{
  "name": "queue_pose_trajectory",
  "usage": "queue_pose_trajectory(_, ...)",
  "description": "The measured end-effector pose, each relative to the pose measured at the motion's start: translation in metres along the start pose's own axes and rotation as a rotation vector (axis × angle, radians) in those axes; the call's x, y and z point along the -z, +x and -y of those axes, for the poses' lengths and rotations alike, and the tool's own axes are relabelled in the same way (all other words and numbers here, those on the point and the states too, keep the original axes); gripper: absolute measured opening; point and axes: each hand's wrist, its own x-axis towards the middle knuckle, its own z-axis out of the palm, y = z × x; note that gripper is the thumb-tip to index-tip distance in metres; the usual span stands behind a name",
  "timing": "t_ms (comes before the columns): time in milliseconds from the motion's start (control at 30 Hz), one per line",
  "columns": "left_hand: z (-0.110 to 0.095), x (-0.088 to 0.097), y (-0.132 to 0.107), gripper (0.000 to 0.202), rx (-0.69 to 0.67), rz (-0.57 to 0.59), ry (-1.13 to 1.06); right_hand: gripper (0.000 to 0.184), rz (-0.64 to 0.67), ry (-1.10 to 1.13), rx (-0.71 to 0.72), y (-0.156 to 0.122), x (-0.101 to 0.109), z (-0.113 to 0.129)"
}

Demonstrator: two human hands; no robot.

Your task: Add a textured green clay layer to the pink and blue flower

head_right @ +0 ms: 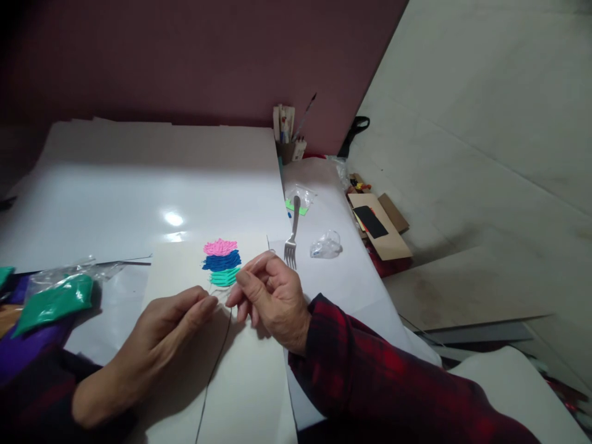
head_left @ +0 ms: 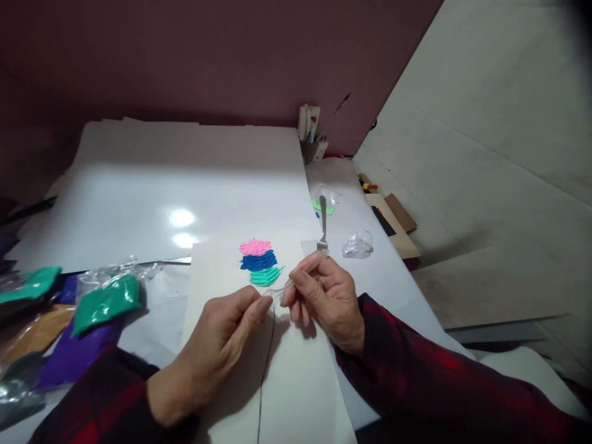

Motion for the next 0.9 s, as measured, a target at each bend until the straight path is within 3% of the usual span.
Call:
queue_pose_trajectory(133, 0.003, 0.001, -0.001, 0.038, 0.032, -0.135, 0.011, 0.014, -0.203, -0.013, 0.069, 0.005, 0.003, -0.001)
queue_pose_trajectory(233, 0.006, 0.002, 0.001, 0.036, 0.064, -0.337, -0.040, 0.015, -0.407, 0.031, 0.141, 0.014, 0.009, -0.002)
queue_pose_trajectory(300, 0.006, 0.003, 0.003, 0.030, 0.080, -0.444, -0.128, 0.015, -0.417, 0.012, 0.159, 0.017, 0.013, -0.002)
queue_pose_trajectory(433, 0.006, 0.001, 0.006, 0.016, 0.089, -0.553, -0.313, 0.018, -0.382, -0.076, 0.120, 0.017, 0.012, -0.002)
queue_pose_trajectory(500, 0.005, 0.000, 0.006, 0.008, 0.074, -0.570, -0.353, 0.021, -0.370, -0.118, 0.092, 0.016, 0.011, -0.001)
queue_pose_trajectory(700, 0.004, 0.002, 0.007, 0.013, 0.161, -0.550, -0.406, 0.016, -0.257, -0.191, 0.041, 0.013, 0.007, -0.002)
queue_pose_trajectory(900, -0.001, 0.004, 0.011, 0.015, 0.218, -0.493, -0.620, 0.019, -0.213, -0.150, 0.042, 0.012, 0.006, -0.002)
